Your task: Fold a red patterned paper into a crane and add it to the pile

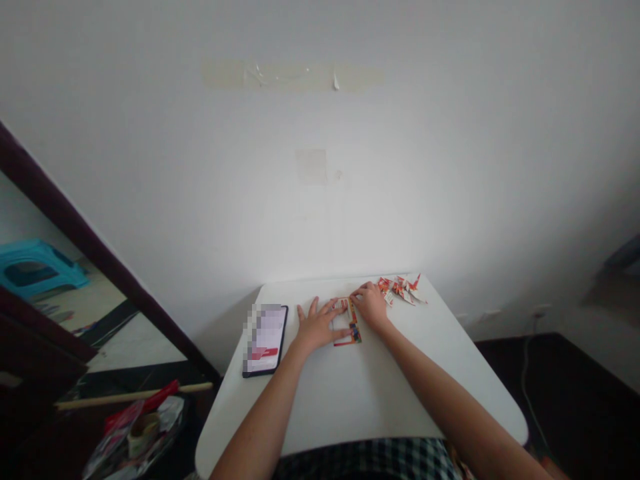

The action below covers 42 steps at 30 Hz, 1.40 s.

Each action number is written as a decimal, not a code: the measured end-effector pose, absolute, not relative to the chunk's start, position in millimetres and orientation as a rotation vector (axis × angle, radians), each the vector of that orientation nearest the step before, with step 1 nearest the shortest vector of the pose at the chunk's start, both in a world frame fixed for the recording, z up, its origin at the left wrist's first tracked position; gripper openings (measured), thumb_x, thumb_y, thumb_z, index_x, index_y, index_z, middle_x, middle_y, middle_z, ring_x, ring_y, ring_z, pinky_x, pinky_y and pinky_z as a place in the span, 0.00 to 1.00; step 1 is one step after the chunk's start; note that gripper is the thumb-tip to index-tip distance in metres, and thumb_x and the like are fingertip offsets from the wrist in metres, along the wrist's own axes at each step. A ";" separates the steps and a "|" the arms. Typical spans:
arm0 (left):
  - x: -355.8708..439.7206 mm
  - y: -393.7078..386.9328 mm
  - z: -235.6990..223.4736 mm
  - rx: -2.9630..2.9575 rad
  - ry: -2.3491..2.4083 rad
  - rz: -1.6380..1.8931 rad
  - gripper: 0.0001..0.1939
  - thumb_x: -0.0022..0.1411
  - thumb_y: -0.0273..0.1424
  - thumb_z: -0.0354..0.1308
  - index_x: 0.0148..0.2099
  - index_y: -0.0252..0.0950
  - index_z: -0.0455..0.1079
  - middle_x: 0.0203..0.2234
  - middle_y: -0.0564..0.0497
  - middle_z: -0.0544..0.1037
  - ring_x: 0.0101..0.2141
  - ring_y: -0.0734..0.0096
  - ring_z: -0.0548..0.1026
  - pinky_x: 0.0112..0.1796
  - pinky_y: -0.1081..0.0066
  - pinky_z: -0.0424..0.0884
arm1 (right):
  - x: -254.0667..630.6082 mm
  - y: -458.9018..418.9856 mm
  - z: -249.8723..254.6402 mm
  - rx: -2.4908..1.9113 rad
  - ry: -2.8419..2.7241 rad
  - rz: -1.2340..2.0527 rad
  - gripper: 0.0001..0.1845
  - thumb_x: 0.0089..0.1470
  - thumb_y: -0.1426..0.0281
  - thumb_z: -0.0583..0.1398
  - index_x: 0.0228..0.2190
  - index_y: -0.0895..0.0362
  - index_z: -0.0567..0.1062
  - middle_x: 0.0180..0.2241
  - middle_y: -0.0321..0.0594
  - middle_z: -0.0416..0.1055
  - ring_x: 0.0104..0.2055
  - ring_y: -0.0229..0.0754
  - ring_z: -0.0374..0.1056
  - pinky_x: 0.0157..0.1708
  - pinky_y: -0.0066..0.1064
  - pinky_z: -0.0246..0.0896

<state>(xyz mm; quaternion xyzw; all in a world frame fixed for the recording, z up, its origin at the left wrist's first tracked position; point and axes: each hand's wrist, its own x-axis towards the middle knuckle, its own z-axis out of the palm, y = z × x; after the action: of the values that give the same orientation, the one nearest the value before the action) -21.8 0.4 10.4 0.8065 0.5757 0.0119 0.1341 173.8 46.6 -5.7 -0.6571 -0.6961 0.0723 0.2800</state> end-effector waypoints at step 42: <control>-20.0 -2.7 13.3 2.325 1.687 0.043 0.42 0.57 0.68 0.48 0.72 0.68 0.52 0.75 0.62 0.47 0.74 0.35 0.37 0.62 0.20 0.33 | 224.3 -9.4 -26.9 -1.319 -2.155 0.340 0.26 0.46 0.64 0.73 0.50 0.49 0.81 0.55 0.48 0.71 0.59 0.53 0.68 0.60 0.47 0.64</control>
<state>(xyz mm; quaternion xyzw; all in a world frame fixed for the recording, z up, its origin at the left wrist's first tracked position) -20.0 -2.7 13.3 0.8021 0.5818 0.0148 0.1339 224.3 -9.4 -26.9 -0.4949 -0.8085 0.1277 0.2917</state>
